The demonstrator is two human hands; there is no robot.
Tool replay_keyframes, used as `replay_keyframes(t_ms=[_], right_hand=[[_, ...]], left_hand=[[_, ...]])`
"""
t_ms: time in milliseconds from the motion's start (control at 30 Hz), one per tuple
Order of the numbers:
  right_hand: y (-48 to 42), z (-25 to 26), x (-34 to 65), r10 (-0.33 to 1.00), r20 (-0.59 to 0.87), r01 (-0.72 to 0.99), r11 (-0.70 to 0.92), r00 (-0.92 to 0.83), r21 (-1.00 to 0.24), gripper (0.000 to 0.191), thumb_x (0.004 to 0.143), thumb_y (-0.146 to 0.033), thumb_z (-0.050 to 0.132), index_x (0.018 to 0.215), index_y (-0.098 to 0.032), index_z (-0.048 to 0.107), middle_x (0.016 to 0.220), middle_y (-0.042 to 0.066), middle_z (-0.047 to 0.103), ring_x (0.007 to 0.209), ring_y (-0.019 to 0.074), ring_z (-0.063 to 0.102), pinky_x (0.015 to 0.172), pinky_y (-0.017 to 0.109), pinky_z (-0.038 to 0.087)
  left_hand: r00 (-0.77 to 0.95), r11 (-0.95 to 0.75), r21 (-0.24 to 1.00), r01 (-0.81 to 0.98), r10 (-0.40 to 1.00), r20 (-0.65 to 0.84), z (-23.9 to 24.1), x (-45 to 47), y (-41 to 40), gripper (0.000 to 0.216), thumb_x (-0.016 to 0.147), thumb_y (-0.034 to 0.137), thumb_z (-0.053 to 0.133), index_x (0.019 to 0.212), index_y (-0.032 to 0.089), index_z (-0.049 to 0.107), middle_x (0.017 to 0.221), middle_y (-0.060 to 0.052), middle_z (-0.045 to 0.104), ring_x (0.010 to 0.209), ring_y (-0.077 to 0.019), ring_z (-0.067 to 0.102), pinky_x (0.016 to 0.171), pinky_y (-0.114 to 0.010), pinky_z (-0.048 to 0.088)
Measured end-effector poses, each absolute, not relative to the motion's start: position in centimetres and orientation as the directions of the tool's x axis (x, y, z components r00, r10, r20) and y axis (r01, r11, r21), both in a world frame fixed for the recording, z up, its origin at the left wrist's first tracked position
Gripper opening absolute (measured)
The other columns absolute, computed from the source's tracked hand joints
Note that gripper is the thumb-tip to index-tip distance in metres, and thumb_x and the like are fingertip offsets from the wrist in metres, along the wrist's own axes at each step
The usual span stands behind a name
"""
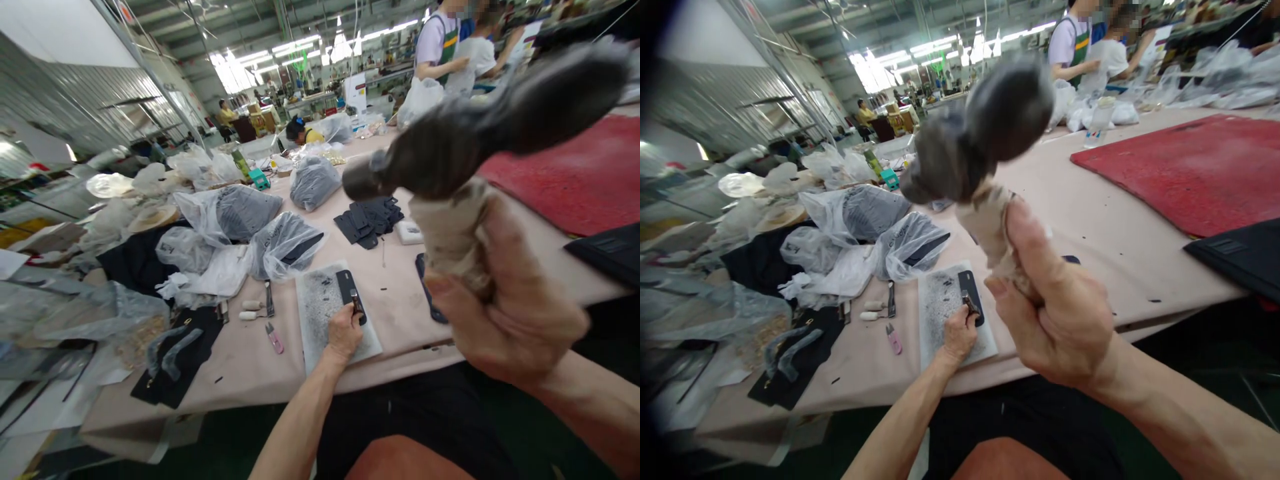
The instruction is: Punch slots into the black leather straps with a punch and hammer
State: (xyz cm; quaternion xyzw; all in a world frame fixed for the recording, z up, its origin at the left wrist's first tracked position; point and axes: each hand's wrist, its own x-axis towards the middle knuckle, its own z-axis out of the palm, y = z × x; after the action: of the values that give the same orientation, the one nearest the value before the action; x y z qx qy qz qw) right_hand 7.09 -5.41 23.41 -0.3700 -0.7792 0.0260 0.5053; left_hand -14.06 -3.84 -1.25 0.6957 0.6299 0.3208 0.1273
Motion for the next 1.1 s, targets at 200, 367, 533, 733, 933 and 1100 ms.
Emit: replay_keyframes(t_ms=[200,367,533,733,933,1100], right_hand=[[-4.8,18.0,8.7,0.808,0.238,0.686,0.585,-0.538,-0.432,0.054,0.089,-0.023,0.048,0.143,-0.024,0.052,0.082,0.006,0.073,0.065,0.0166,0.063,0.061,0.024,0.046],[-2.0,13.4,10.5,0.978,-0.026,0.656,0.119,-0.208,-0.745,0.057,0.087,-0.033,0.052,0.143,-0.022,0.05,0.064,-0.001,0.064,0.048,0.0144,0.053,0.053,0.025,0.042],[-0.2,4.9,10.5,0.967,-0.252,0.593,-0.187,-0.028,-0.783,0.058,0.092,-0.035,0.046,0.146,-0.017,0.043,0.069,0.0,0.061,0.053,0.0167,0.055,0.055,0.028,0.044],[-0.8,2.2,6.7,0.992,0.049,0.879,0.122,-0.112,-0.461,0.033,0.09,-0.026,0.053,0.118,-0.014,0.064,0.124,0.02,0.059,0.113,0.0315,0.053,0.094,0.04,0.04],[-1.8,0.0,0.5,0.976,-0.099,0.693,0.066,-0.195,-0.718,0.026,0.087,-0.018,0.051,0.111,-0.014,0.063,0.103,0.011,0.066,0.096,0.0215,0.059,0.087,0.03,0.043],[-2.0,-1.0,-0.2,0.987,-0.095,0.66,0.016,-0.132,-0.751,0.023,0.082,-0.015,0.052,0.102,-0.015,0.064,0.098,0.011,0.067,0.092,0.0214,0.06,0.084,0.03,0.043]], left_hand=[[0.008,-0.182,0.557,0.811,0.954,0.301,-1.2,-13.9,-3.8,0.016,0.085,0.013,0.054,0.091,0.021,0.067,0.083,-0.005,0.074,0.079,-0.0198,0.07,0.072,-0.028,0.051],[0.006,-0.18,0.578,0.796,0.957,0.29,-1.0,-14.0,-3.8,0.016,0.086,0.013,0.055,0.094,0.021,0.068,0.084,-0.006,0.075,0.081,-0.0205,0.071,0.072,-0.028,0.051],[0.0,-0.17,0.567,0.806,0.958,0.286,-0.9,-14.0,-3.8,0.015,0.086,0.014,0.056,0.092,0.021,0.067,0.084,-0.006,0.075,0.081,-0.0208,0.071,0.073,-0.028,0.051],[-0.022,-0.136,0.579,0.804,0.966,0.257,-1.2,-14.2,-3.9,0.013,0.086,0.016,0.055,0.088,0.02,0.067,0.083,-0.007,0.075,0.079,-0.022,0.071,0.072,-0.03,0.052],[-0.05,-0.12,0.662,0.74,0.972,0.232,-1.5,-14.5,-3.8,0.019,0.088,0.016,0.051,0.095,0.019,0.069,0.095,-0.007,0.076,0.088,-0.0203,0.071,0.08,-0.031,0.054],[-0.216,-0.001,0.766,0.642,0.959,0.183,-0.9,-15.3,-3.4,0.019,0.09,0.026,0.053,0.093,0.019,0.07,0.086,-0.005,0.076,0.078,-0.0189,0.07,0.072,-0.029,0.053]])
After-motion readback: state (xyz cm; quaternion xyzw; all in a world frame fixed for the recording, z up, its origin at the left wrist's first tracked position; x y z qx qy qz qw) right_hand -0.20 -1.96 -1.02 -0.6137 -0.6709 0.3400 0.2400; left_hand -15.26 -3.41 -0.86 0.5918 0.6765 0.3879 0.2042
